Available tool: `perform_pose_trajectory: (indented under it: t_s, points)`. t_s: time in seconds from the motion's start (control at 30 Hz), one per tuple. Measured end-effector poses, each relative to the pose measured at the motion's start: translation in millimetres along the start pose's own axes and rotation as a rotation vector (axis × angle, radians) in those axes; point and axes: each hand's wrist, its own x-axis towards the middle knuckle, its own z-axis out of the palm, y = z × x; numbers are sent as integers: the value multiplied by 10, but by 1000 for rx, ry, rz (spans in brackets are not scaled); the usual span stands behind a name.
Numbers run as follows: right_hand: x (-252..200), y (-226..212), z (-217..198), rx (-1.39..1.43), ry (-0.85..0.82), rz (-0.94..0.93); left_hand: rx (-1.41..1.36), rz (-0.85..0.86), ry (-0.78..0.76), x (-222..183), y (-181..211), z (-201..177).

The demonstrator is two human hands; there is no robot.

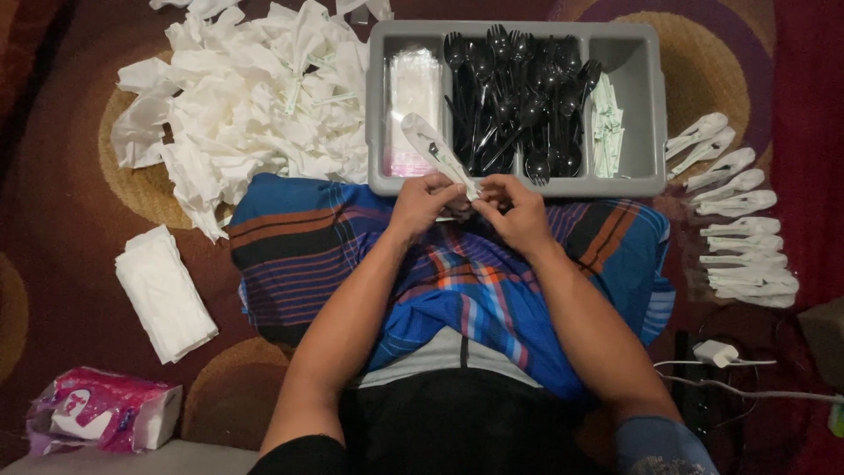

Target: Wrapping individual plastic spoons in paper napkins and stacking the finished items.

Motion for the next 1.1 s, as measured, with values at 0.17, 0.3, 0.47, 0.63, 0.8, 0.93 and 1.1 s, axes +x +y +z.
perform_pose_trajectory:
  t_s: [0.17,0.3,0.47,0.63,0.8,0.93,1.1]
  points:
    - [-7,-36,1,-24,13,-32,40,-1,-24,91,-107,-41]
    - [2,-82,-7,-70,6,-76,41,-17,-61,22,-73,-36]
    - [-26,-57,-20,-133,17,-110,102,-7,-90,42,-142,-59]
    - [-17,-78,-24,-139,40,-120,324,60,-126,-6,-61,-34]
    - [-8,-77,-28,-82,-7,-48,276,4,-98,-48,1,-63]
    - [-13,-14,3,2,-18,43,219,-19,-66,35,-33,-76]
    - [-28,193,41,175,-87,255,79,-102,-1,172,-173,-126]
